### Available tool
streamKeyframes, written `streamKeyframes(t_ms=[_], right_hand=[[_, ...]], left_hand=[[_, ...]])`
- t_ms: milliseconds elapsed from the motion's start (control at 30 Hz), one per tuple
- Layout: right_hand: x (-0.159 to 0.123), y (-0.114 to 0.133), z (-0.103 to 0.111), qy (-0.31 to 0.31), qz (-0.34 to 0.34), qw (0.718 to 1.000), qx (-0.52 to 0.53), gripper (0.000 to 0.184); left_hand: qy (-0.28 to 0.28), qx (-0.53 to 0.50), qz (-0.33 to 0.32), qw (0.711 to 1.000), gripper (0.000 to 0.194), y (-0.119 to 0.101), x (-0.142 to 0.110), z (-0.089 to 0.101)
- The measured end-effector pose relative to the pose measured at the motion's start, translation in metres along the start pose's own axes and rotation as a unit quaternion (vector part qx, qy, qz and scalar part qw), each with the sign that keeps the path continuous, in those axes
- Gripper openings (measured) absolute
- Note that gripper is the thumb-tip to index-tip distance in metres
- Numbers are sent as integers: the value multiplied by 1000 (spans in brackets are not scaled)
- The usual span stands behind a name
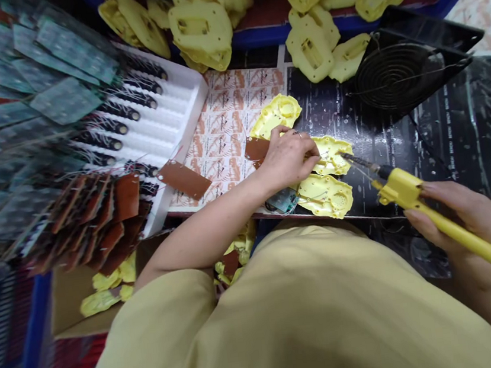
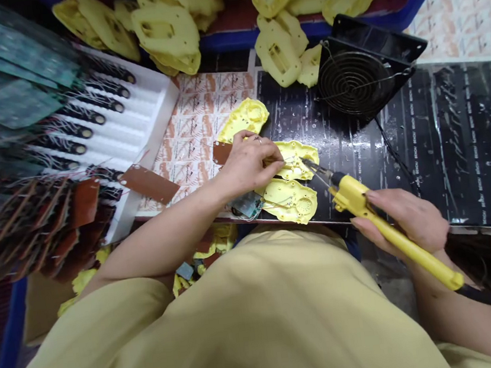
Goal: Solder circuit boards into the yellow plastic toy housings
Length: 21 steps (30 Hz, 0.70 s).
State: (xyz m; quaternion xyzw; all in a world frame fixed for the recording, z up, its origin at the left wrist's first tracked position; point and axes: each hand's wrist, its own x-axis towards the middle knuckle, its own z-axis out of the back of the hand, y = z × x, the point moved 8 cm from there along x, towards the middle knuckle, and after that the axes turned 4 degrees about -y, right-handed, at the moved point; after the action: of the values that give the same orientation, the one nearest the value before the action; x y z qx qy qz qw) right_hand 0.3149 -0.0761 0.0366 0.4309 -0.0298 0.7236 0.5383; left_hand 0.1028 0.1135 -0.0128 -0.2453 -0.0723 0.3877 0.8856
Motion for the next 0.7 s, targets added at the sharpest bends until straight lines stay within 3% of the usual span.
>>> streamKeyframes(t_ms=[100, 267, 700], right_hand=[[3, 12, -11, -17, 65, 997, 35, 29], [16, 16, -24, -5, 93, 992, 84, 27], [26, 19, -23, 31, 129, 989, 69, 27]], left_hand=[[4, 14, 4, 1000, 19, 0, 0, 1], [3, 25, 7, 1000, 21, -1, 1, 1], [-36, 1, -28, 999, 20, 2, 2, 1]])
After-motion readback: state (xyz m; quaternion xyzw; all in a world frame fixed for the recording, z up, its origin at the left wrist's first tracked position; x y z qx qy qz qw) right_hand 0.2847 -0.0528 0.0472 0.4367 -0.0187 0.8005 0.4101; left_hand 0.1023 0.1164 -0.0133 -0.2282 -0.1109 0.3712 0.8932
